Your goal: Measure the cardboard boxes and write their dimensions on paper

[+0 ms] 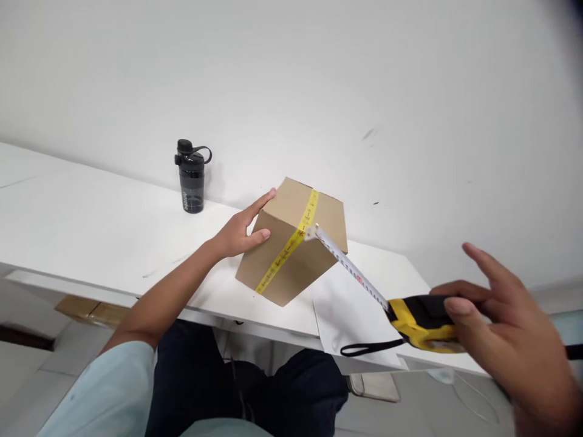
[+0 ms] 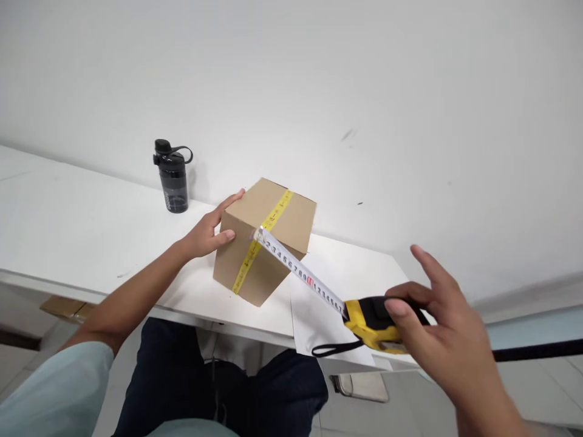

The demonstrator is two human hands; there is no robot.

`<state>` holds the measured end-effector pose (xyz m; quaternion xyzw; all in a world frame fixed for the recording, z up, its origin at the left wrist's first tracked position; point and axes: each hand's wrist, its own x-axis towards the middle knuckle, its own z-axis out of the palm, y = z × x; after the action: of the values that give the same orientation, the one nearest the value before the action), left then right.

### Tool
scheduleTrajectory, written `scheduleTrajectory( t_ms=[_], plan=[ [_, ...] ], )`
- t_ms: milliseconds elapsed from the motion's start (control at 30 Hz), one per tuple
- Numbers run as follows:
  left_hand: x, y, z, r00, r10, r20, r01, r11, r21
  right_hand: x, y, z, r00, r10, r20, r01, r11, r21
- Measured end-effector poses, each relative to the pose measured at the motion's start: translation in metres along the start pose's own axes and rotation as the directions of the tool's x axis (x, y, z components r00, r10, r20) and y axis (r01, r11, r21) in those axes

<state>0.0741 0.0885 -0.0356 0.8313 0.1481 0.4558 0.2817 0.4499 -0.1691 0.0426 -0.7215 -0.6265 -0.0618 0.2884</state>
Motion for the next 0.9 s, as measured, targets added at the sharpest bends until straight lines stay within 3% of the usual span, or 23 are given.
scheduleTrajectory(
  t_ms=[133, 233, 333, 433, 500, 600, 767, 900],
  plan=[
    [-0.016, -0.031, 0.023, 0.973, 0.026, -0.228, -0.034, 0.999, -0.032, 0.049, -0.053, -0.005, 0.999, 0.022, 0.038, -0.018, 0.995, -0.101],
    [-0.016, -0.033, 0.033, 0.918, 0.022, -0.397, -0.069, 0.992, -0.106, 0.078, -0.078, -0.002, 0.999, -0.005, 0.041, 0.009, 0.994, -0.111],
    [0.013, -0.016, 0.023, 0.903, -0.019, -0.429, -0.077, 0.976, -0.205, 0.093, -0.091, -0.002, 0.997, -0.016, 0.074, 0.025, 0.992, -0.126],
    [0.059, 0.002, 0.0, 0.877, -0.154, -0.455, -0.037, 0.923, -0.383, 0.098, -0.101, -0.008, 0.99, 0.04, 0.137, -0.013, 0.981, -0.192],
    [0.085, 0.006, -0.013, 0.875, -0.227, -0.427, -0.01, 0.874, -0.485, 0.099, -0.11, -0.012, 0.985, 0.082, 0.153, -0.041, 0.966, -0.256],
    [0.101, -0.002, -0.015, 0.929, -0.229, -0.29, 0.004, 0.791, -0.611, 0.102, -0.124, -0.015, 0.985, 0.068, 0.161, -0.014, 0.949, -0.314],
    [0.088, -0.018, 0.014, 0.992, -0.126, -0.02, 0.066, 0.647, -0.76, 0.106, -0.133, -0.01, 0.977, -0.078, 0.198, 0.143, 0.929, -0.342],
    [0.083, -0.016, 0.022, 0.997, -0.062, -0.036, 0.014, 0.659, -0.752, 0.102, -0.134, -0.009, 0.98, -0.123, 0.159, 0.177, 0.902, -0.394]
  ],
)
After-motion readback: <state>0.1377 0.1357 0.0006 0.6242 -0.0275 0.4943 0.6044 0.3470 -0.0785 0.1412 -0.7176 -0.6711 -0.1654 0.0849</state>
